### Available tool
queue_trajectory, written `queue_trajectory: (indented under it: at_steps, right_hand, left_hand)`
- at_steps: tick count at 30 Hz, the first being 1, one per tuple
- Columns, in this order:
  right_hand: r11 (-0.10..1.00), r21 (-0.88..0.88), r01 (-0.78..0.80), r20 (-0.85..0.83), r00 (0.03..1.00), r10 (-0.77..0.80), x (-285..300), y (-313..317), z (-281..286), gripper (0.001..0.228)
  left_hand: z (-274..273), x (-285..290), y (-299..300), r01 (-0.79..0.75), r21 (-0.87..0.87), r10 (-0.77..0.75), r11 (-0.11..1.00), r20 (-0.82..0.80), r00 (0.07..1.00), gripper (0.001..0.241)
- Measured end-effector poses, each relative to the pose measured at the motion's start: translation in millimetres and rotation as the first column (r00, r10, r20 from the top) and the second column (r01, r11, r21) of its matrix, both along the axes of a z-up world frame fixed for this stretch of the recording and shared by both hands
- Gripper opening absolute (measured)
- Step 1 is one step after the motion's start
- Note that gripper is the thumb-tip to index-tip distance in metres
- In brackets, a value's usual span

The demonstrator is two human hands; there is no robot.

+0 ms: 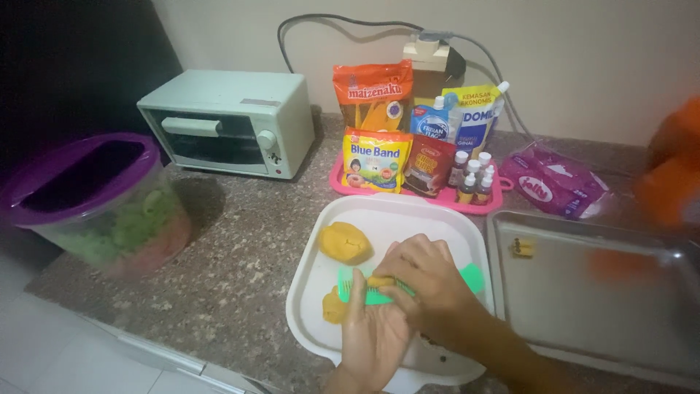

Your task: Decorating small yellow dough balls using a plastic comb tool to create texture and adding small black seeds.

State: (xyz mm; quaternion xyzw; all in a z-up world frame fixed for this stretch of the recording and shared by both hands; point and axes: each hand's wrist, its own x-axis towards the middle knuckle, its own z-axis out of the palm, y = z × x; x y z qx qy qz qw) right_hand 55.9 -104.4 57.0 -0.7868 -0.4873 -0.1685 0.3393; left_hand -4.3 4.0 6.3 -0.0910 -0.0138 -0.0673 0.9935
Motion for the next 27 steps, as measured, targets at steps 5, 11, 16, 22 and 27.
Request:
queue_trajectory:
  at_steps: [5,11,16,22,27]
  right_hand:
    - [1.000,0.001,0.017,0.165,0.986,-0.017,6,-1,-7,0.013]
    - [0.974,0.003,0.228,-0.058,0.972,-0.227,4,-2,-2,0.032]
    - [0.953,-0.068,0.295,-0.081,0.951,-0.300,12,0,-8,0.035]
    - [0.898,-0.109,0.427,-0.031,0.901,-0.432,25,-8,-3,0.039]
    - [0.900,-0.082,0.429,-0.033,0.901,-0.432,29,-8,-7,0.038]
  left_hand:
    - [-17,7,-2,-0.037,0.104,0.041,0.994,-0.032,0.999,0.066]
    - [2,-2,-32,0.053,0.152,-0.023,0.987,-0.195,0.980,0.067]
    - [-8,-4,-49,0.137,-0.088,-0.145,0.987,-0.097,0.985,0.072]
    - [-4,-12,-40,0.240,0.565,-0.229,0.789,-0.092,0.969,0.090]
    - [-5,-8,-39,0.171,0.607,-0.144,0.777,-0.093,0.985,0.081]
